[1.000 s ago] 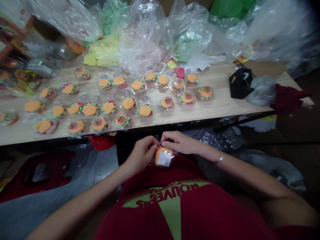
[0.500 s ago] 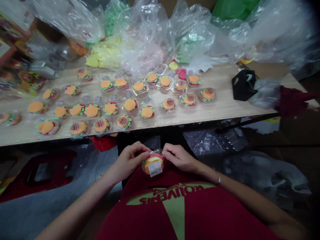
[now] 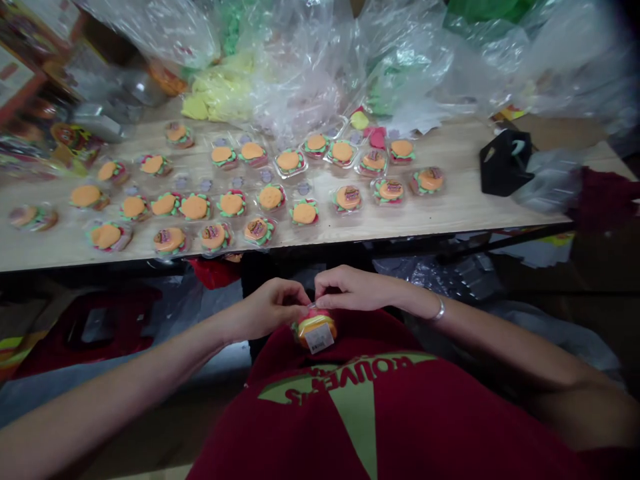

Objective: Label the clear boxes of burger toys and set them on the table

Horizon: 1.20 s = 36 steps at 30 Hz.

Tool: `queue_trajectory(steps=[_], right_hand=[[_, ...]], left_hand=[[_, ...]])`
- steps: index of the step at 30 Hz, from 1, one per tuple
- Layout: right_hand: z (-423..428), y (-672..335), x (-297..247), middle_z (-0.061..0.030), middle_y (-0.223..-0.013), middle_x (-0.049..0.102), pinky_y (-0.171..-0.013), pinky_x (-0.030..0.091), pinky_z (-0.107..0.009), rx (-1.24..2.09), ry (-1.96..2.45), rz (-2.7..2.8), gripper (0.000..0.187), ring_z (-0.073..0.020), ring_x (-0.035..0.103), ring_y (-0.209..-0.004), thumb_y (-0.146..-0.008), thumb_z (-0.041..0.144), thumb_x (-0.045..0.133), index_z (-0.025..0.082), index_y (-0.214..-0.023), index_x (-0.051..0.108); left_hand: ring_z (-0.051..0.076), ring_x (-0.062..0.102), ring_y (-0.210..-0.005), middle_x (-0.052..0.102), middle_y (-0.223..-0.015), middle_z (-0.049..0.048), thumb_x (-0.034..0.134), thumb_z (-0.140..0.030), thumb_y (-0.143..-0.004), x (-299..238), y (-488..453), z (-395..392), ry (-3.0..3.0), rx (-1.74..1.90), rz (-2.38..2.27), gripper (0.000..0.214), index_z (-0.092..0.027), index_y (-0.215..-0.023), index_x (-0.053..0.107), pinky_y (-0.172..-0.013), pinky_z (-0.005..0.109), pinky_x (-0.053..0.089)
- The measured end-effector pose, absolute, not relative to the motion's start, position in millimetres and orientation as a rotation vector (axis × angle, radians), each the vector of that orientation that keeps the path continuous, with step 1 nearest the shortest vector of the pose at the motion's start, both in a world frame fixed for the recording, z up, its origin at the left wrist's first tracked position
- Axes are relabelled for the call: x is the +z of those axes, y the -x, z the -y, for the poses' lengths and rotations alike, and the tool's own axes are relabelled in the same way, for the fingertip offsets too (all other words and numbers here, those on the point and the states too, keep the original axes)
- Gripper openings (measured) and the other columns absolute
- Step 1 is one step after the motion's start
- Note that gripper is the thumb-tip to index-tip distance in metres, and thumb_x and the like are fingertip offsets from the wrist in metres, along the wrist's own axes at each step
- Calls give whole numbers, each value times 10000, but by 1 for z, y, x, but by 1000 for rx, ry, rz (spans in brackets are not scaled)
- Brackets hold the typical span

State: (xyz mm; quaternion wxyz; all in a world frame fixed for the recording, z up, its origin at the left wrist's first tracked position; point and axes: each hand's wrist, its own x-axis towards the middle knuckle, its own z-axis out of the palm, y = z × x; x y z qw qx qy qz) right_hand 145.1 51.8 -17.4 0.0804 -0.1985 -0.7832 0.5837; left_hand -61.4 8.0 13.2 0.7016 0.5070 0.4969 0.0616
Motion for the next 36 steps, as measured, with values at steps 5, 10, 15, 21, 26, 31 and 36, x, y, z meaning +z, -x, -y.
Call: queue_trajectory(steps=[5, 10, 15, 21, 26, 31, 36], right_hand=[[-48, -143, -13, 20, -662, 543, -561, 318, -217, 1601, 617, 2458, 85, -81, 424, -568, -827, 137, 545, 137, -751, 582], [-44, -147, -13, -2, -679, 571, -582, 318, -230, 1389, 740, 2540, 86, -98, 455, -598, -810, 118, 543, 143, -747, 597], [-44, -161, -16, -7, -664, 572, -558, 327, -219, 1439, 902, 2356, 147, -97, 471, -590, -859, 182, 521, 139, -736, 589], [-46, -165, -16, -16, -682, 595, -561, 336, -218, 1485, 848, 2408, 128, -102, 494, -600, -844, 160, 534, 133, -739, 602], [-46, -162, -16, -20, -705, 618, -570, 321, -225, 1425, 837, 2497, 116, -106, 500, -610, -813, 123, 526, 144, -729, 602], [-41, -164, -17, -15, -663, 597, -553, 303, -230, 1392, 903, 2464, 127, -103, 474, -581, -820, 151, 522, 149, -711, 588], [-36, -162, -20, -4, -652, 570, -563, 307, -233, 1376, 913, 2421, 113, -99, 451, -581, -823, 154, 540, 146, -722, 592]], left_hand=[[112, 514, -592, 618, -636, -6, 608, -281, -752, 10, 52, -8, -1256, 118, -1130, 149, -137, -718, 625, -531, 211, 388], [126, 520, -609, 623, -644, 7, 569, -233, -747, 5, 48, -8, -1435, 164, -1233, 128, -137, -699, 638, -553, 227, 398], [155, 575, -695, 668, -755, 35, 601, -300, -738, 4, 55, -6, -1242, 350, -1292, 198, -137, -825, 674, -625, 254, 443], [132, 525, -633, 619, -696, 16, 563, -299, -779, 3, 59, -3, -1270, 261, -1238, 181, -134, -794, 635, -576, 238, 411], [105, 432, -580, 524, -622, -23, 514, -267, -804, 5, 53, -2, -1448, 221, -1262, 159, -148, -718, 575, -517, 210, 333], [104, 418, -595, 496, -632, -30, 483, -291, -840, 1, 49, -5, -1472, 224, -1220, 189, -153, -733, 555, -530, 209, 327], [105, 424, -625, 496, -668, -26, 474, -315, -863, -3, 42, -23, -1475, 124, -962, 219, -147, -747, 554, -564, 210, 344]])
